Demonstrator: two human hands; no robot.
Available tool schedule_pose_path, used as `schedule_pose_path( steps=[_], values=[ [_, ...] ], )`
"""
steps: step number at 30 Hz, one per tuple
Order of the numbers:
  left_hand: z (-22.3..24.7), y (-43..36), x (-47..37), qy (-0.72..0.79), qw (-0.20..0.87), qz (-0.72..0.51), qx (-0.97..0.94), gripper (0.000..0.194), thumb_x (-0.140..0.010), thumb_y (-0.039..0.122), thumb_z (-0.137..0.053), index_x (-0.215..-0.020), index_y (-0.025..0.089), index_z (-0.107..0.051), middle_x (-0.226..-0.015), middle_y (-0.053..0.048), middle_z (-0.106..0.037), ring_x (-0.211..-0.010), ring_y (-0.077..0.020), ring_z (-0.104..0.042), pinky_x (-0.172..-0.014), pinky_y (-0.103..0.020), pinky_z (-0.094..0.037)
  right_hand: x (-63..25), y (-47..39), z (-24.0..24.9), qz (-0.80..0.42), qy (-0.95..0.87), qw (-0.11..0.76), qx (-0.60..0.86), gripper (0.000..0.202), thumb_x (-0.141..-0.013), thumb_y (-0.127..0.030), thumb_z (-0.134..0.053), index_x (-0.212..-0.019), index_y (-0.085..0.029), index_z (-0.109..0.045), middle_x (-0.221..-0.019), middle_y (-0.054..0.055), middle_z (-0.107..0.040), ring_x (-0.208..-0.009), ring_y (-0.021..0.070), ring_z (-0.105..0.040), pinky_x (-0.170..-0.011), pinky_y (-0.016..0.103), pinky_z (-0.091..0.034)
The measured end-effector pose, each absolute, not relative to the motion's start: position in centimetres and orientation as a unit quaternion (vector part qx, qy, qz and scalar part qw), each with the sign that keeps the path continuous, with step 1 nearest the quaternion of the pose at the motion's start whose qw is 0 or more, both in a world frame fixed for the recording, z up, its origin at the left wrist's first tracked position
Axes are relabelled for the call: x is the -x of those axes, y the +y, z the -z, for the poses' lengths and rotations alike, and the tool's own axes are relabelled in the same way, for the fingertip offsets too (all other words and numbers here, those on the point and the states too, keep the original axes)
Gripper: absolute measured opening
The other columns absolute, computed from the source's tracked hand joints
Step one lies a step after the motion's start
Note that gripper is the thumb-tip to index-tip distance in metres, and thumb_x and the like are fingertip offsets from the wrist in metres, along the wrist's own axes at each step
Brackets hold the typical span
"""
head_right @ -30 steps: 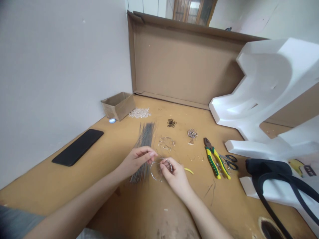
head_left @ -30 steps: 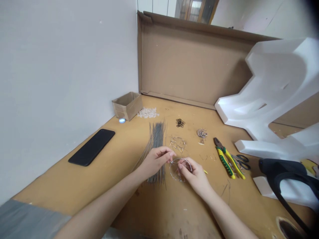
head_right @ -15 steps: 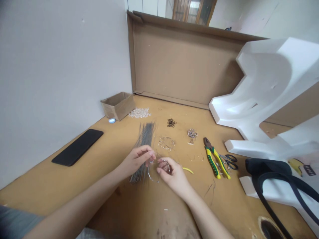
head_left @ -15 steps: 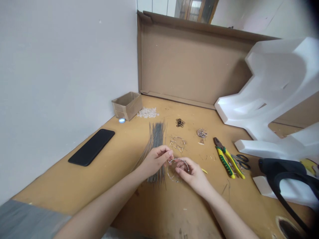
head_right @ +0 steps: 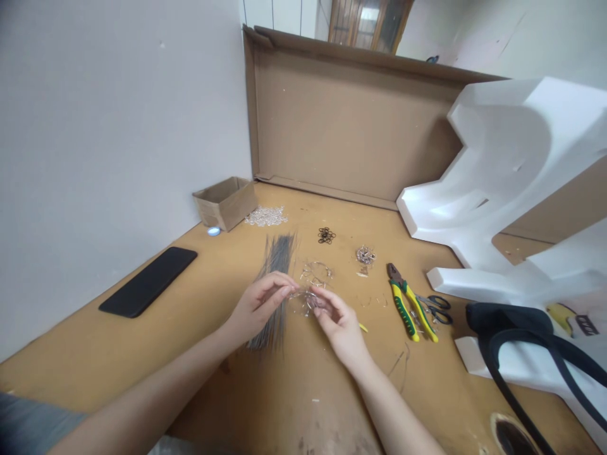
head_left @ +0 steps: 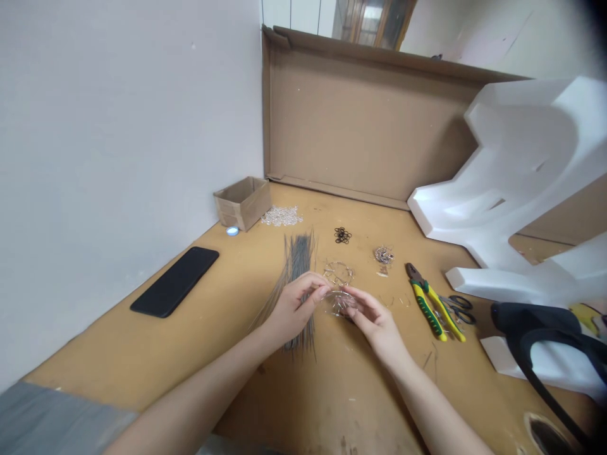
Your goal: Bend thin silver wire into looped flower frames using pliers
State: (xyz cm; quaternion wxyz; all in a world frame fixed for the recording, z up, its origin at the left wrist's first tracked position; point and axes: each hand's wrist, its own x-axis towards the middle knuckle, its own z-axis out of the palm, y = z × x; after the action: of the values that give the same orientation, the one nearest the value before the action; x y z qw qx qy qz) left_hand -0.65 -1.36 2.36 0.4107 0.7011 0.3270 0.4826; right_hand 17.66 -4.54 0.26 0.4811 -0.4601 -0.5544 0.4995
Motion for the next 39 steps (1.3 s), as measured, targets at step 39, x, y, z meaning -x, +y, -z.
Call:
schedule_pose_path(
  steps=[39],
  values=[
    [-2.0,-1.8,-0.2,0.321,0.606,-0.456,-0.568,0.020,-0.082,0.034,-0.050,-0.080,0.014,-0.054,-0.078,-0.004,-0.061,-0.075,-0.0156,-0.062,-0.062,-0.026,-0.051,-16.5,-4.9,0.9,-0.420,-0.546,0.477,0.546,0.022,-0.073,-0.039,-0.061,-0.074,-0.018,-0.055,-0.064,-0.001,-0.058,-0.056,0.0118,-0.052,-0.053,0.022,-0.040]
  ],
)
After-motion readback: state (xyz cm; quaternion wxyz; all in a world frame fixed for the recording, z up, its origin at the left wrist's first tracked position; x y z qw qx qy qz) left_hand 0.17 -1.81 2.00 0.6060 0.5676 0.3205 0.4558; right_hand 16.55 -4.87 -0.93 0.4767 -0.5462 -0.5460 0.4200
